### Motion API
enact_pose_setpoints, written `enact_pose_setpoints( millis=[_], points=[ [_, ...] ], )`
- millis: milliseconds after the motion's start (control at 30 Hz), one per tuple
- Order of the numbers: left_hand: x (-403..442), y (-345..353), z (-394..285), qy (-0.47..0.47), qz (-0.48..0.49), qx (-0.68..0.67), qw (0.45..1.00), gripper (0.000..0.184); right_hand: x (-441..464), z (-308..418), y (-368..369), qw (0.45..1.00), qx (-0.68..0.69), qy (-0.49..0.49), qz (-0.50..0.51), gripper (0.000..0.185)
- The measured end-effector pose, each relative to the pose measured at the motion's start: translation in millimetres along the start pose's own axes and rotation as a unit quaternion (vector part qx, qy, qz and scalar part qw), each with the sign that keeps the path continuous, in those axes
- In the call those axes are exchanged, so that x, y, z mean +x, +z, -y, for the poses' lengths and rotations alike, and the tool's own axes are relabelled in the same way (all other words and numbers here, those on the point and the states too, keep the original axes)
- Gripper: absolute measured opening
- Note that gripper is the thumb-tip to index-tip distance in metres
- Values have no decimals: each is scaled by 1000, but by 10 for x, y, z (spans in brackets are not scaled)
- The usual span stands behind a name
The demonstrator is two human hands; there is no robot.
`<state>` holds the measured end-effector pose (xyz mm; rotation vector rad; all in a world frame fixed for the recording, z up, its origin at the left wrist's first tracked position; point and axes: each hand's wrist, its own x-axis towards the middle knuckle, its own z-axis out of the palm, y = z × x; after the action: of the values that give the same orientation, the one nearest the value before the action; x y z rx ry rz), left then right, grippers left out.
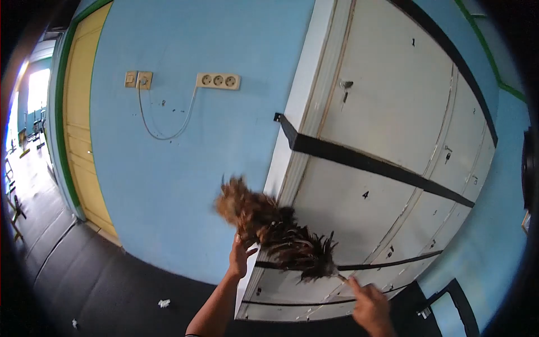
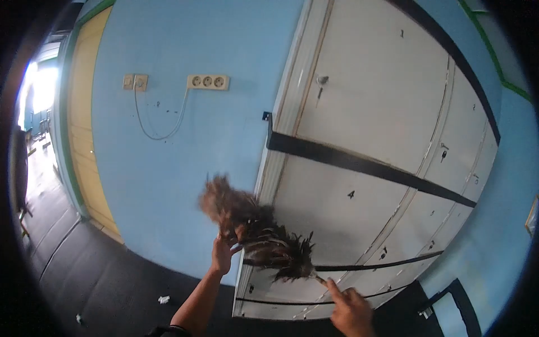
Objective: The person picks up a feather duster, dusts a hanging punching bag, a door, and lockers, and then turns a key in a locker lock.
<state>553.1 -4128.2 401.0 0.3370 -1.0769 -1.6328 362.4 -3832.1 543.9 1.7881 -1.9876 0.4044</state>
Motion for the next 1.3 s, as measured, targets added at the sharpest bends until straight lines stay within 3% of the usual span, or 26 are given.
enact_pose_setpoints(
  millis=[33,67,100,167,233,267,333,367,433,500,567,600,667,733,800,867,900,967,1033,1100,1167,1200,1233,1267,1300],
  points=[
    [84,-4,-55,20,0,0,1000,85,145,108,-348,999,-33,7,23,66],
    [162,1,-124,39,3,1,999,88,233,108,-547,997,-69,-2,-26,65],
    [222,89,-342,48,8,22,999,93,412,235,-881,991,-121,-30,-44,46],
    [471,100,-561,86,40,55,994,99,771,459,-1172,956,-210,3,-203,68],
    [658,27,-832,98,81,70,989,100,1171,942,-1380,953,-207,89,-204,61],
    [764,-55,-957,136,125,109,977,92,1312,1197,-1456,947,-216,107,-212,61],
    [957,-209,-1204,185,170,125,960,84,1636,1661,-1611,948,-305,86,28,56],
    [1074,-311,-1381,217,208,185,936,83,1834,1827,-1661,926,-363,96,48,49],
    [1339,-412,-1564,275,245,265,891,76,2281,1803,-1787,891,-441,66,-84,51],
    [1554,-344,-1708,267,270,258,888,76,2816,1726,-2029,858,-414,177,-248,46],
    [1685,-248,-1679,259,290,247,888,77,3226,1768,-2234,876,-338,176,-297,41],
    [1782,-174,-1616,265,309,277,871,79,3346,1790,-2229,871,-348,179,-298,41],
    [1975,-52,-1455,262,357,304,843,88,3606,1847,-2225,948,-272,88,-139,34],
    [1947,15,-1437,217,391,388,806,88,3785,1823,-2501,922,-331,100,-173,32],
    [1998,75,-1158,182,433,384,795,92,3993,1886,-2652,895,-385,113,-193,29],
    [1918,96,-1121,162,439,375,800,95,4187,2088,-2635,847,-313,237,-359,27],
    [1913,102,-1098,152,435,375,804,96,4281,2035,-2572,847,-315,239,-355,27],
    [1925,97,-1119,143,434,379,805,97,4437,1848,-2414,871,-425,75,-236,31],
    [1943,73,-1228,78,454,394,795,96,4455,1957,-2269,870,-404,106,-262,33],
    [2135,53,-978,107,448,434,774,94,4288,2056,-2284,893,-348,108,-265,39],
    [2155,-19,-830,123,447,467,753,91,4048,2018,-2024,881,-344,154,-287,40],
    [2169,-47,-862,114,448,375,804,87,3845,2013,-1826,864,-341,196,-315,43],
    [2181,-111,-847,103,443,281,845,83,3569,2004,-1531,891,-322,182,-264,45],
    [2264,-163,-642,78,437,233,865,78,3286,2102,-1131,890,-324,275,-166,44],
    [2215,-290,-712,4,434,142,890,79,2826,1918,-598,920,-295,239,-102,45]
  ],
)
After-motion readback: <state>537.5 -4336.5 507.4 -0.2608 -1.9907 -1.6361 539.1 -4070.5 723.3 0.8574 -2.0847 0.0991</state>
